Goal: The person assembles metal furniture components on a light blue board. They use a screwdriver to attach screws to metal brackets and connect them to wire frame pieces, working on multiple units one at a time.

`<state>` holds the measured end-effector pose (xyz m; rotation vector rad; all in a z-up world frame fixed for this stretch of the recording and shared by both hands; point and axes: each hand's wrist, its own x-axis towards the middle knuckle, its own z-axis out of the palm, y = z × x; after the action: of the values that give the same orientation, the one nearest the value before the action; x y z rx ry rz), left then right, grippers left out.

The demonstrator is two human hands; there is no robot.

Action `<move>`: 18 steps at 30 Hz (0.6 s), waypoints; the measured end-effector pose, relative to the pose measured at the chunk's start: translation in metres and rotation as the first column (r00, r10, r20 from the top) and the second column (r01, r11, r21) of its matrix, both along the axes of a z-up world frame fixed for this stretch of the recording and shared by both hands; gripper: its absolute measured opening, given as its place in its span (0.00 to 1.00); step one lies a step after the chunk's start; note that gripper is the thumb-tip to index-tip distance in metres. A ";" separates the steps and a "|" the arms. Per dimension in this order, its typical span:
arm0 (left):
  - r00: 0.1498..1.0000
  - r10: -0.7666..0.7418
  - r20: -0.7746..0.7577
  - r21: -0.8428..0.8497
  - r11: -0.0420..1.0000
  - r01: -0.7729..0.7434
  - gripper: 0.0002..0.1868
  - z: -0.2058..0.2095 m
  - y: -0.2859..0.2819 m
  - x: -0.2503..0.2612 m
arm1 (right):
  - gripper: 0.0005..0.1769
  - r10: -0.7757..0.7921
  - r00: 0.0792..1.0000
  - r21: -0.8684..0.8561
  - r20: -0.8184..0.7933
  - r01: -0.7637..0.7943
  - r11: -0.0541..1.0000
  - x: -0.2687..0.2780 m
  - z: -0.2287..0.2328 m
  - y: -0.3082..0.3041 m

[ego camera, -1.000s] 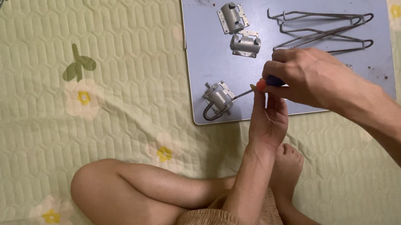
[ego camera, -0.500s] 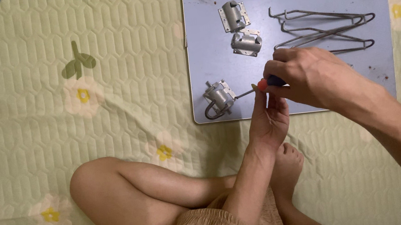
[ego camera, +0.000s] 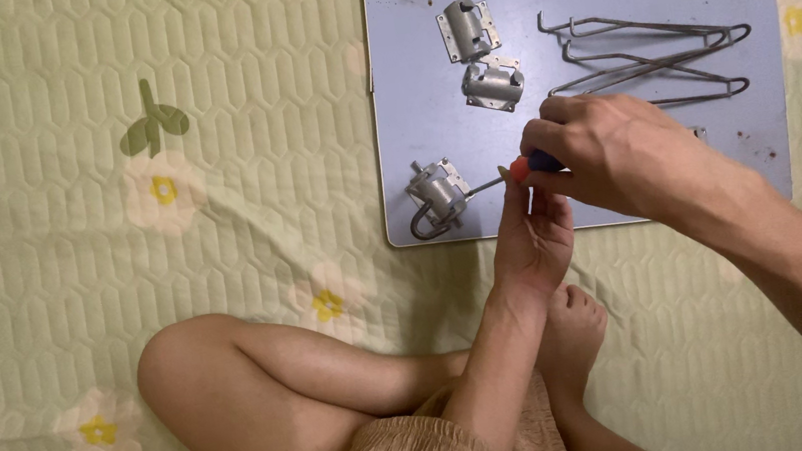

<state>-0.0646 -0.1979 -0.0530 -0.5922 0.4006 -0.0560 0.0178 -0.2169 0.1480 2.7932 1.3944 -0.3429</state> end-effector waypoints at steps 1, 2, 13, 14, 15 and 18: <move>1.000 0.005 0.000 0.007 1.000 -0.005 0.14 -0.001 -0.001 0.000 | 0.17 -0.004 1.000 -0.005 -0.002 0.004 1.000 0.000 0.000 0.000; 1.000 0.010 0.001 0.015 1.000 -0.010 0.13 -0.002 -0.003 0.001 | 0.17 -0.008 1.000 -0.009 -0.004 0.008 1.000 0.000 0.000 0.000; 0.999 -0.005 -0.034 0.028 1.000 0.006 0.11 -0.002 0.005 0.002 | 0.17 -0.004 0.996 -0.019 -0.092 0.002 1.000 0.003 -0.004 -0.008; 0.997 -0.013 -0.077 0.018 1.000 0.015 0.10 -0.001 0.007 0.003 | 0.15 -0.007 0.994 -0.011 -0.105 0.006 1.000 0.002 -0.001 -0.008; 0.992 -0.022 -0.120 0.008 1.000 0.023 0.10 -0.001 0.009 0.002 | 0.14 -0.018 0.995 -0.029 -0.101 0.015 0.999 0.000 0.002 -0.009; 0.998 0.011 -0.064 0.099 0.995 -0.004 0.10 0.004 0.012 0.001 | 0.19 -0.047 0.996 -0.098 -0.075 0.039 0.994 -0.004 0.006 -0.007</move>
<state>-0.0639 -0.1861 -0.0488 -0.4986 0.4610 -0.0098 0.0139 -0.2235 0.1544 2.7630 1.2959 -0.5099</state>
